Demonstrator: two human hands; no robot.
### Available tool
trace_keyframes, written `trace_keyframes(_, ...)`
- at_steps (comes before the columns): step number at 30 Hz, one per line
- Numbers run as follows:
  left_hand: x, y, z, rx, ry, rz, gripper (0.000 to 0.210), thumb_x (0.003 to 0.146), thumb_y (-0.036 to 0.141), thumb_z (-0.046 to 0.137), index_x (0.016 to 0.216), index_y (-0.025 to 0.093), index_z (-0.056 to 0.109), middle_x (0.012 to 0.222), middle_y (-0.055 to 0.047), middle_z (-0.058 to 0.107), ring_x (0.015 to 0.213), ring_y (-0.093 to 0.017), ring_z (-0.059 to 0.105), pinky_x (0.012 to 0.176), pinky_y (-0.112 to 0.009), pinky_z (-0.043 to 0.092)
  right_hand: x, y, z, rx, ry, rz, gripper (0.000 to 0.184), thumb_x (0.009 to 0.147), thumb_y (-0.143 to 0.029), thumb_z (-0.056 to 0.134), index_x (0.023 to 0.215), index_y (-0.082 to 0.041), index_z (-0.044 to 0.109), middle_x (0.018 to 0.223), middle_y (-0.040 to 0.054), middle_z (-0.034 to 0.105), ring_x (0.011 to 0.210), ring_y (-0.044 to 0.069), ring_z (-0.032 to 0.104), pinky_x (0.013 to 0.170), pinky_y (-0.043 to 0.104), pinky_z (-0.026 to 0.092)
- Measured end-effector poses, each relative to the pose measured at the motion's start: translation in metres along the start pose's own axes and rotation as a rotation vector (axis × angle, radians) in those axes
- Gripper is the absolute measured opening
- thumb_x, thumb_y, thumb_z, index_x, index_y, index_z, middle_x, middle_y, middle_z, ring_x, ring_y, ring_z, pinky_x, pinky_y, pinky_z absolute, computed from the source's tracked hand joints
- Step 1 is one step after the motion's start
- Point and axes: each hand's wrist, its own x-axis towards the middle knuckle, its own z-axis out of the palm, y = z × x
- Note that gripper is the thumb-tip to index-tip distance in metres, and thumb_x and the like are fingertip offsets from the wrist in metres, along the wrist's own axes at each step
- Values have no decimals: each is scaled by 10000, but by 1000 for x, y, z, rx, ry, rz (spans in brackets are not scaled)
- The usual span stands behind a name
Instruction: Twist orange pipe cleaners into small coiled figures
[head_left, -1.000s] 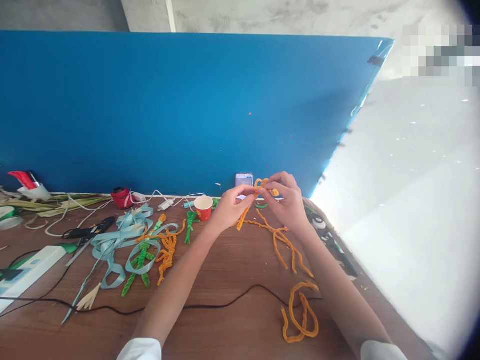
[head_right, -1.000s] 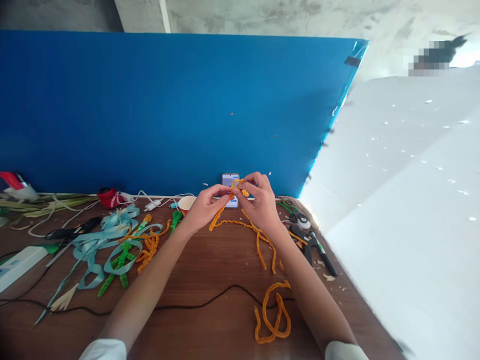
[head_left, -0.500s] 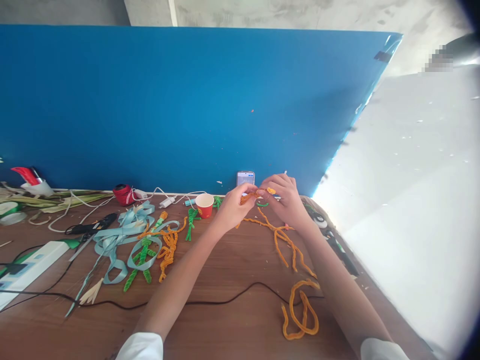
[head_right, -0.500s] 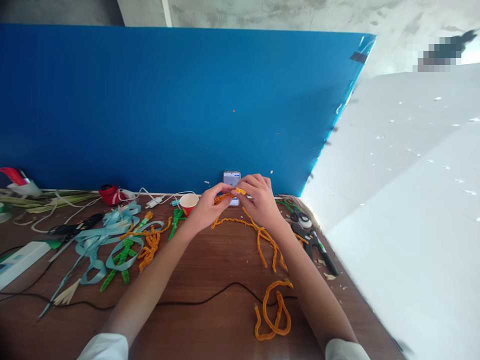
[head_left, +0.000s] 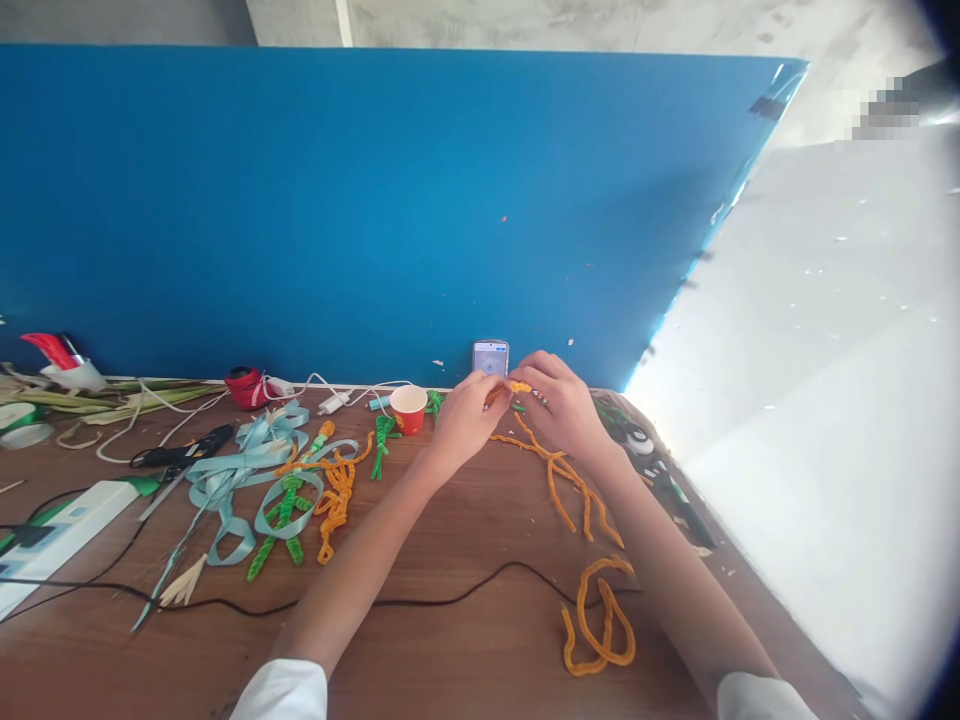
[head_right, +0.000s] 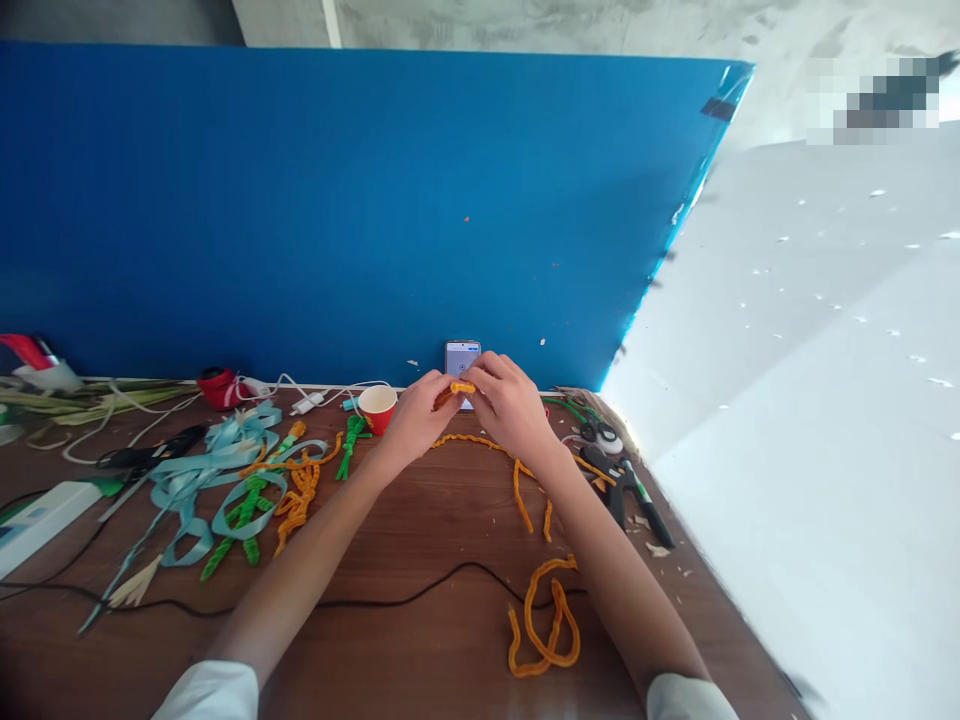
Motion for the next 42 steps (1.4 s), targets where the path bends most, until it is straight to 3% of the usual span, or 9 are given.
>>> trace_keyframes(4, 0, 2, 0, -60, 17, -15, 213, 995, 346, 470, 949, 206, 623, 922, -27, 641, 793, -162, 589, 650, -271, 361, 3, -2, -3, 212, 30, 161, 276, 1032, -332, 434, 864, -207, 613, 859, 52, 594, 827, 200, 529, 718, 320, 391)
trace_keyframes(8, -1, 5, -3, -77, -45, -46, 199, 1004, 354, 449, 964, 218, 590, 810, 0, 666, 695, -153, 578, 602, -264, 313, 4, -5, -3, 316, 64, 250, 329, 1035, -389, 423, 829, -199, 594, 785, 28, 550, 721, 168, 497, 660, 299, 361)
trace_keyframes(17, -2, 6, -2, 68, -37, 38, 246, 1011, 353, 454, 928, 211, 637, 820, -36, 707, 701, -180, 615, 591, -274, 288, -1, -6, 12, 257, 100, 402, 340, 1025, -448, 392, 853, -211, 564, 711, 6, 559, 572, 138, 467, 578, 276, 297)
trace_keyframes(21, -2, 7, -3, 102, -49, 67, 261, 1017, 330, 442, 921, 207, 652, 850, -42, 727, 720, -188, 635, 585, -283, 280, -1, -7, 13, 230, 108, 451, 331, 1013, -447, 404, 841, -215, 565, 589, -25, 490, 501, 128, 391, 554, 273, 276)
trace_keyframes(26, -4, 11, -10, 191, -73, 111, 275, 1026, 319, 415, 897, 222, 637, 919, -25, 737, 777, -193, 651, 595, -292, 291, 3, -6, 7, 641, 164, 534, 384, 932, -540, 539, 776, -191, 582, 663, -6, 521, 586, 124, 437, 556, 255, 336)
trace_keyframes(30, -5, 12, -16, 335, -90, 168, 258, 1025, 282, 399, 906, 223, 621, 901, -23, 723, 782, -202, 655, 574, -309, 256, 7, -11, 4, 975, 195, 717, 441, 791, -608, 689, 731, -191, 558, 570, -62, 370, 498, 80, 283, 470, 236, 252)
trace_keyframes(34, -4, 10, -19, 412, -128, 261, 256, 1017, 222, 387, 920, 214, 624, 887, -30, 712, 815, -203, 659, 570, -315, 244, 8, -12, 5, 1138, 223, 828, 485, 691, -604, 781, 697, -201, 512, 526, -107, 228, 466, 57, 155, 432, 226, 158)
trace_keyframes(38, -3, 7, -20, 314, -144, 262, 286, 1026, 257, 371, 886, 212, 616, 895, -27, 710, 823, -192, 647, 590, -301, 272, 7, -9, 6, 1161, 215, 813, 485, 711, -608, 772, 699, -199, 512, 514, -112, 207, 461, 54, 146, 426, 220, 149)
trace_keyframes(42, -1, 6, -19, 98, -143, 140, 298, 1015, 320, 398, 801, 217, 578, 796, 3, 688, 703, -163, 595, 592, -281, 286, 4, -3, 1, 928, 197, 605, 448, 829, -622, 665, 760, -184, 600, 546, -69, 338, 479, 72, 287, 444, 224, 256)
